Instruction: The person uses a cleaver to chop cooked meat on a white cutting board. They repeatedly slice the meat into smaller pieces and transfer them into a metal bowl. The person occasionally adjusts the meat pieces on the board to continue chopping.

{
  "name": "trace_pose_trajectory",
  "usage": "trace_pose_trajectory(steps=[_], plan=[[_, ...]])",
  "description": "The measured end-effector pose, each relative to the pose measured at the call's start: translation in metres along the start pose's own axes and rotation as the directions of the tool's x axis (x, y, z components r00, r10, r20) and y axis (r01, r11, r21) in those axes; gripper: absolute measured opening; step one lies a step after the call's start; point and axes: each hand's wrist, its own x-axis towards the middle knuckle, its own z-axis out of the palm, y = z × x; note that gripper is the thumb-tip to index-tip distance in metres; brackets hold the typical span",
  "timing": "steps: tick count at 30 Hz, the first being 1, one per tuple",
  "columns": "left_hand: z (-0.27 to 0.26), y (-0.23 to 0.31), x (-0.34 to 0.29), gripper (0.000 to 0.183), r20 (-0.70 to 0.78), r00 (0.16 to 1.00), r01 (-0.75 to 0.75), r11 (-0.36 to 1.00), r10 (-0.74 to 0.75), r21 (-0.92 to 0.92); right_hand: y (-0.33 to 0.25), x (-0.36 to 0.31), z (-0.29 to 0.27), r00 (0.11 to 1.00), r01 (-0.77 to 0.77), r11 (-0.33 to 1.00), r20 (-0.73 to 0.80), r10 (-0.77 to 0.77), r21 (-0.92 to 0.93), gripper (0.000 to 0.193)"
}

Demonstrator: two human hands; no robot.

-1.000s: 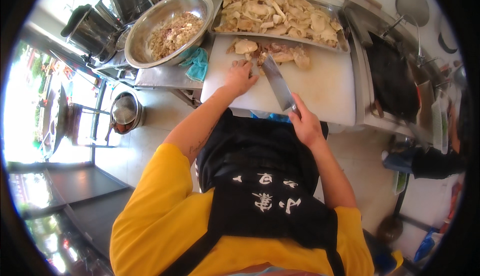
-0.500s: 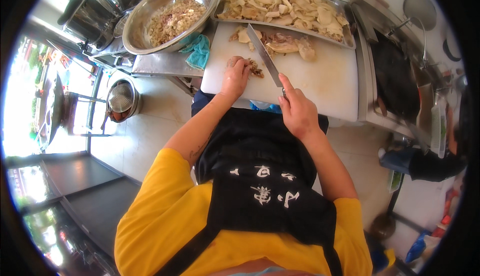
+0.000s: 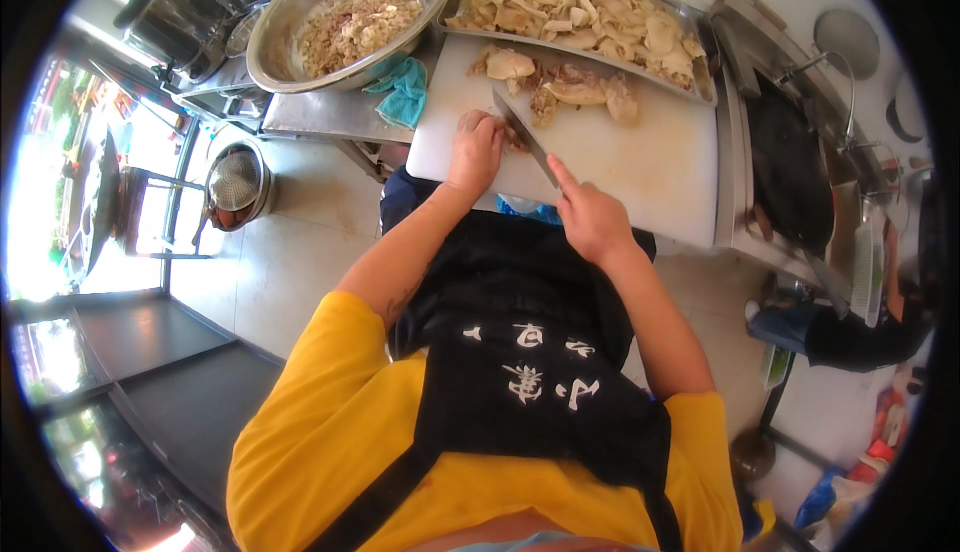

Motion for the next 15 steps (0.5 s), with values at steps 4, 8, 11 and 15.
trace_pose_trajectory(steps=[4, 8, 11, 15], plan=[[0.0014, -0.0019, -0.0001, 0.008, -0.001, 1.0, 0.0, 1.0, 0.0, 0.028, 0.0037, 0.0051, 0.0027, 0.999, 0.026, 1.0, 0.019, -0.026, -0.005, 0.065], [0.0033, -0.0043, -0.0012, 0.008, -0.012, 1.0, 0.005, 1.0, -0.005, 0.03, 0.0015, 0.0023, 0.0033, 0.998, 0.012, 1.0, 0.067, -0.013, 0.012, 0.065], [0.005, -0.0074, -0.0029, 0.007, -0.014, 1.0, 0.004, 0.999, -0.003, 0.043, -0.0014, 0.0013, 0.0033, 0.998, 0.012, 0.997, 0.058, -0.008, -0.072, 0.064], [0.0068, -0.0104, -0.0046, 0.007, -0.025, 1.0, 0.02, 0.997, -0.018, 0.075, -0.0041, 0.0039, 0.0041, 0.998, -0.024, 1.0, 0.065, 0.024, -0.004, 0.063]])
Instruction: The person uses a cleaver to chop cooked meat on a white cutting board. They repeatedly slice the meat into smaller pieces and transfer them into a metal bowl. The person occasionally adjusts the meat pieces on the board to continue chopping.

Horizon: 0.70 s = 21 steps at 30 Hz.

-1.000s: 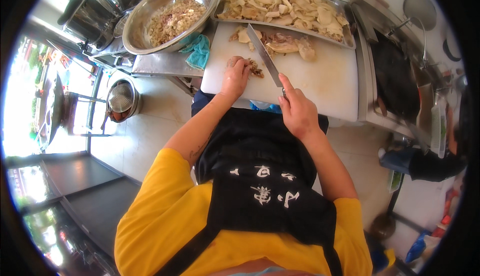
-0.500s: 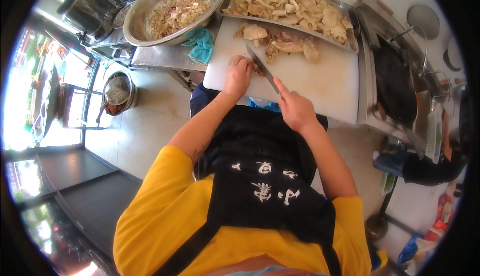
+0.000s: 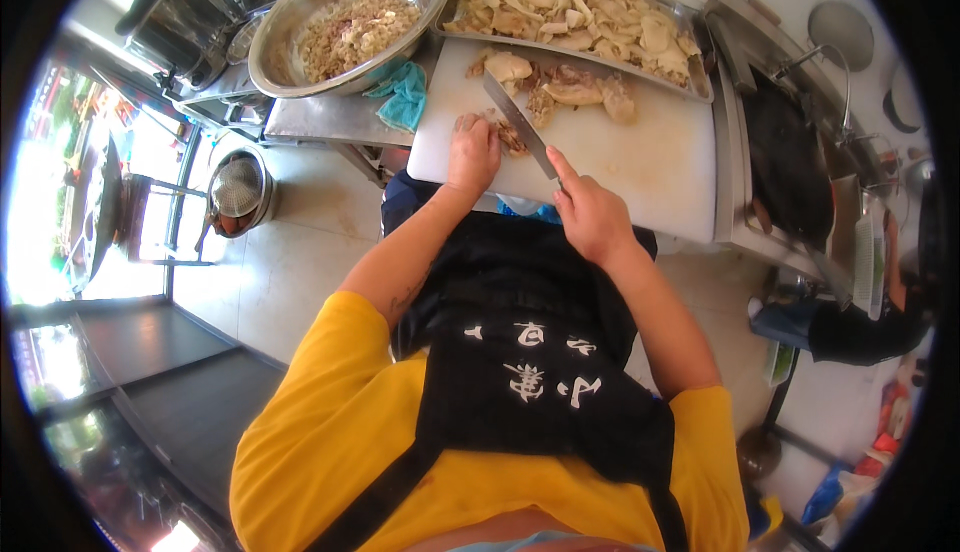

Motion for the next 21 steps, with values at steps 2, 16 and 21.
trace_pose_trajectory(steps=[2, 16, 21], plan=[[0.0, 0.0, 0.0, 0.007, 0.01, 1.0, 0.0, 1.0, 0.0, 0.01, 0.001, 0.001, -0.002, 0.98, -0.065, 0.998, 0.186, 0.069, -0.028, 0.063], [-0.018, 0.011, 0.061, 0.039, 0.758, 0.616, -0.322, 0.947, 0.214, -0.005, 0.02, -0.033, -0.016, 0.947, -0.228, 0.857, -0.099, 0.306, 0.463, 0.063], [-0.006, 0.032, 0.042, 0.035, 0.576, 0.817, -0.165, 0.944, -0.031, 0.285, 0.01, -0.034, -0.014, 0.964, -0.217, 0.923, -0.078, 0.254, 0.317, 0.062]])
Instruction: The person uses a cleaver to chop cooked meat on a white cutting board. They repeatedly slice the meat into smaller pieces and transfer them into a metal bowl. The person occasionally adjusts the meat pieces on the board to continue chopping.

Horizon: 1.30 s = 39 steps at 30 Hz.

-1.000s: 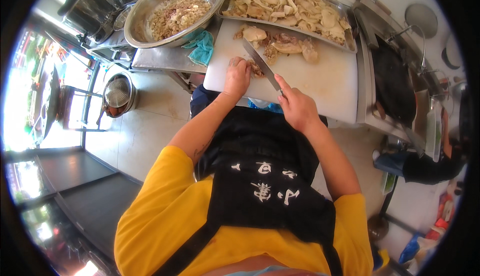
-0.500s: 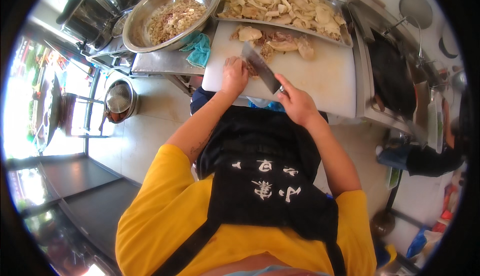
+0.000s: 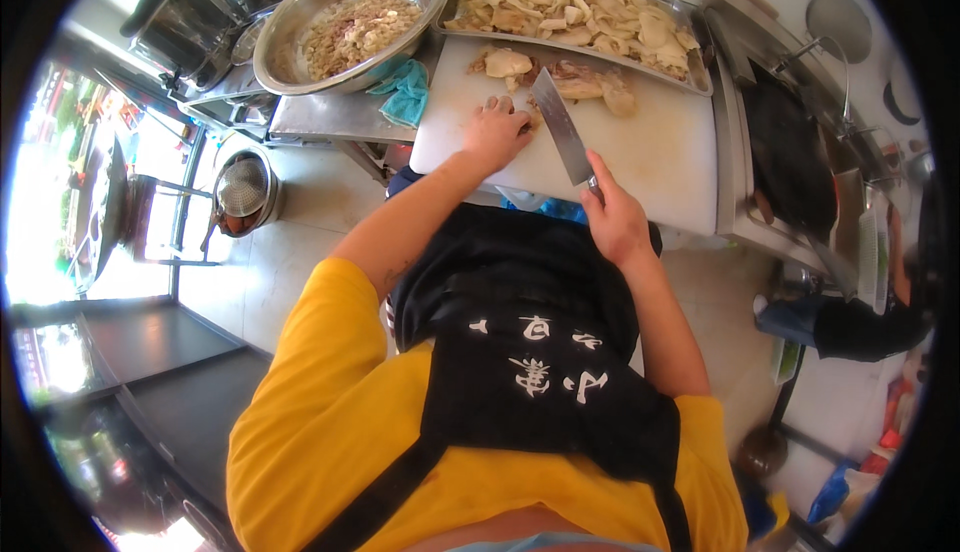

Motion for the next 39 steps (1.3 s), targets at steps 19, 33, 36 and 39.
trace_pose_trajectory(steps=[19, 33, 36, 39], plan=[[0.005, -0.02, -0.049, 0.037, -0.179, 0.979, 0.017, 0.922, -0.093, -0.386, -0.017, -0.004, 0.026, 0.987, 0.157, 0.927, 0.075, -0.14, -0.34, 0.063], [0.007, -0.019, -0.059, 0.029, -0.325, 0.941, -0.043, 0.918, -0.096, -0.394, -0.024, -0.006, 0.034, 0.978, 0.201, 0.914, 0.119, -0.169, -0.353, 0.064], [0.006, -0.02, -0.065, 0.027, -0.324, 0.941, -0.044, 0.915, -0.098, -0.402, -0.024, -0.01, 0.037, 0.976, 0.211, 0.92, 0.127, -0.178, -0.33, 0.064], [0.005, -0.021, -0.07, 0.024, -0.336, 0.937, -0.045, 0.919, -0.098, -0.392, -0.028, -0.014, 0.038, 0.973, 0.23, 0.915, 0.102, -0.208, -0.33, 0.064]])
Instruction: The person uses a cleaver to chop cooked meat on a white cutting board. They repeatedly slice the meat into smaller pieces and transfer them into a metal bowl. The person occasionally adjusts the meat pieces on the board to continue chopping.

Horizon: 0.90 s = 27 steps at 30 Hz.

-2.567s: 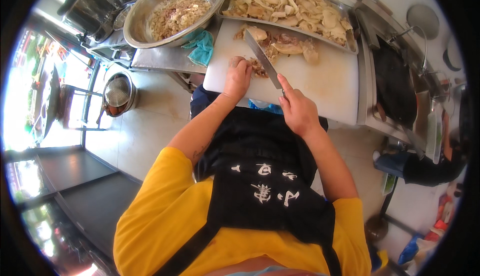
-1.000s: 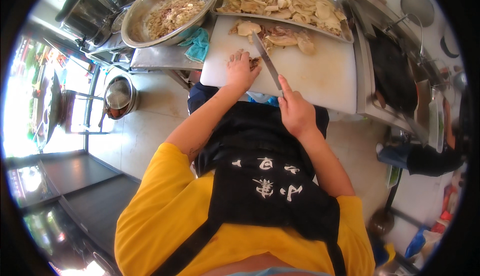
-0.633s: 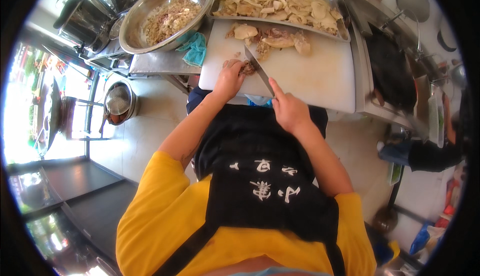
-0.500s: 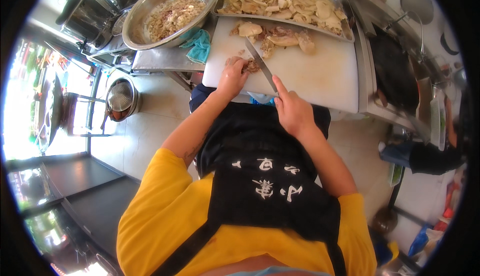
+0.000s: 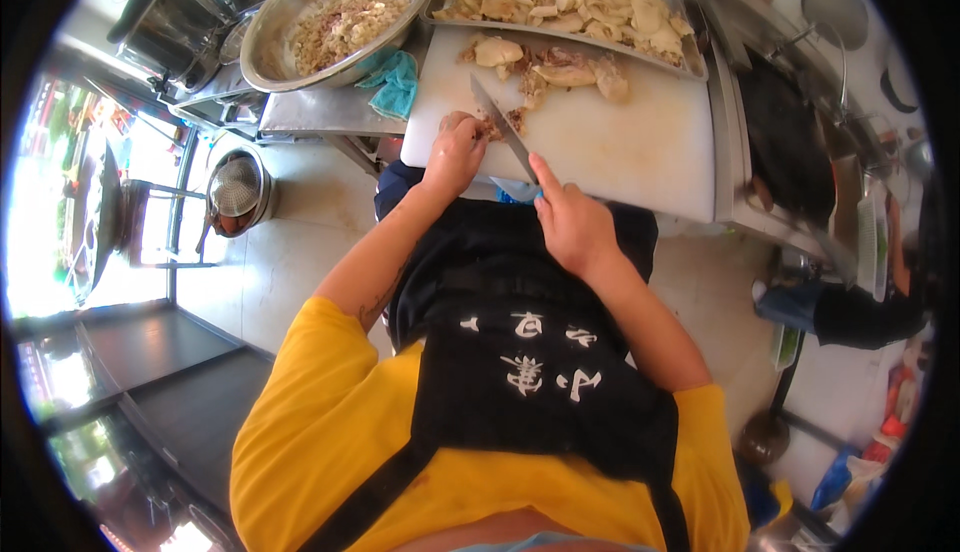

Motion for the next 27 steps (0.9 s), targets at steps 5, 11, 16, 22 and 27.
trace_pose_trajectory(steps=[5, 11, 16, 22, 27], plan=[[-0.003, -0.001, -0.004, 0.022, 0.017, 1.0, -0.002, 1.0, 0.002, 0.029, -0.006, 0.001, -0.006, 0.999, 0.005, 1.0, 0.051, -0.005, 0.012, 0.065], [-0.004, 0.0, -0.006, 0.021, 0.014, 1.0, -0.024, 0.999, 0.024, 0.023, -0.006, 0.0, -0.005, 0.998, 0.025, 1.0, 0.065, -0.025, 0.002, 0.064], [-0.001, -0.001, -0.004, 0.027, 0.08, 0.996, 0.04, 0.997, -0.045, 0.06, 0.008, -0.002, 0.006, 0.998, 0.014, 0.999, 0.067, -0.017, 0.044, 0.063], [0.005, -0.003, 0.01, 0.061, -0.009, 0.995, 0.099, 0.992, -0.098, 0.081, 0.069, -0.041, -0.005, 0.913, -0.326, 0.417, 0.168, 0.372, 0.848, 0.066], [0.012, -0.016, 0.034, 0.068, 0.134, 0.99, 0.039, 0.999, -0.041, 0.023, 0.101, -0.093, -0.004, 0.738, -0.274, 0.076, 0.159, 0.656, 0.959, 0.07]])
